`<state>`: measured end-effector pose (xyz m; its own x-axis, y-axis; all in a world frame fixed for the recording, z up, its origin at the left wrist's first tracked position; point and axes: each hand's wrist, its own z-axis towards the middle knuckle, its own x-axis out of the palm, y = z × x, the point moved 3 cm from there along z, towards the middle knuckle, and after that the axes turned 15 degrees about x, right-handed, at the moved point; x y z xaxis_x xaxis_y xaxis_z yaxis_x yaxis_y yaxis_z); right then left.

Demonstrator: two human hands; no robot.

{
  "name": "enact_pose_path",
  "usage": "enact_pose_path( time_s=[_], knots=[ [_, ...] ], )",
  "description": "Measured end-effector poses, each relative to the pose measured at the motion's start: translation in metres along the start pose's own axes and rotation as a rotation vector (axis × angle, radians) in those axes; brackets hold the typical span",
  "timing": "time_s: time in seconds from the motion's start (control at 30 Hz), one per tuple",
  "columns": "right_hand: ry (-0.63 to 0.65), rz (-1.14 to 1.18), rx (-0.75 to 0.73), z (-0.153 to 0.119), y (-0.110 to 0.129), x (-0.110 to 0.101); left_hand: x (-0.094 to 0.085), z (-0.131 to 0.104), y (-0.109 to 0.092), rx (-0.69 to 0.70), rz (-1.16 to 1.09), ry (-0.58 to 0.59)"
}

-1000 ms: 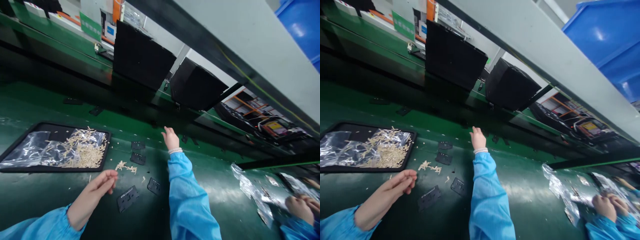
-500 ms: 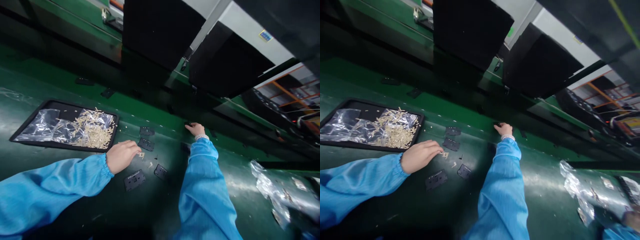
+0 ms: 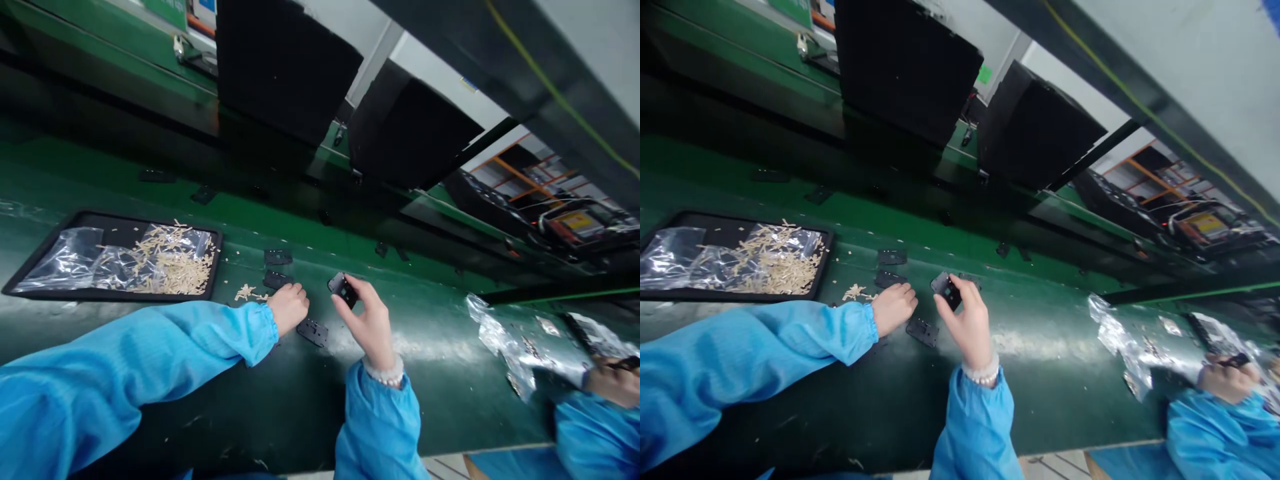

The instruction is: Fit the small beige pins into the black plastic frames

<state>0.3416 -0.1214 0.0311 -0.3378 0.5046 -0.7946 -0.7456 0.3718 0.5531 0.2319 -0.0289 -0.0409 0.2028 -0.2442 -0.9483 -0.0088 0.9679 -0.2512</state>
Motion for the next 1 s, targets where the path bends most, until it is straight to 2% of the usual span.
enact_pose_path(
  time_s=[0.1, 0.17, 0.23, 0.33, 0.37, 0.43, 0.5, 0.53, 0.6, 0.67, 0.73, 0.83, 1.0],
  knots=[
    [-0.055, 0.043, 0.041, -0.019, 0.000, 0.001, -0.007, -0.004, 0.002, -0.009, -0.040, -0.045],
    [-0.101, 0.058, 0.067, -0.028, 0.002, 0.003, -0.021, -0.017, 0.008, -0.058, -0.068, -0.099],
    [-0.081, 0.059, 0.051, -0.038, 0.011, 0.011, -0.040, -0.038, 0.017, -0.136, -0.097, -0.166],
    [0.118, 0.003, -0.073, -0.059, 0.041, 0.041, -0.065, -0.078, 0.030, -0.273, -0.195, -0.256],
    [0.207, -0.034, -0.127, -0.067, 0.054, 0.054, -0.071, -0.090, 0.033, -0.332, -0.348, -0.318],
    [0.359, -0.114, -0.230, -0.081, 0.077, 0.079, -0.078, -0.110, 0.033, -0.386, -0.491, -0.385],
    [0.431, -0.145, -0.306, -0.086, 0.091, 0.094, -0.081, -0.122, 0.031, -0.383, -0.515, -0.406],
    [0.428, -0.133, -0.319, -0.083, 0.092, 0.097, -0.082, -0.126, 0.029, -0.369, -0.499, -0.404],
    [0.322, -0.106, -0.262, -0.068, 0.081, 0.093, -0.084, -0.134, 0.025, -0.353, -0.478, -0.401],
    [0.128, -0.148, -0.109, -0.048, 0.055, 0.083, -0.086, -0.141, 0.023, -0.358, -0.479, -0.402],
    [0.027, -0.222, -0.008, -0.033, 0.029, 0.078, -0.088, -0.148, 0.022, -0.367, -0.494, -0.405],
    [0.017, -0.241, 0.032, -0.025, 0.006, 0.083, -0.087, -0.152, 0.019, -0.371, -0.531, -0.409],
    [0.023, -0.163, 0.111, -0.024, 0.001, 0.088, -0.082, -0.149, 0.017, -0.381, -0.586, -0.404]
  ],
)
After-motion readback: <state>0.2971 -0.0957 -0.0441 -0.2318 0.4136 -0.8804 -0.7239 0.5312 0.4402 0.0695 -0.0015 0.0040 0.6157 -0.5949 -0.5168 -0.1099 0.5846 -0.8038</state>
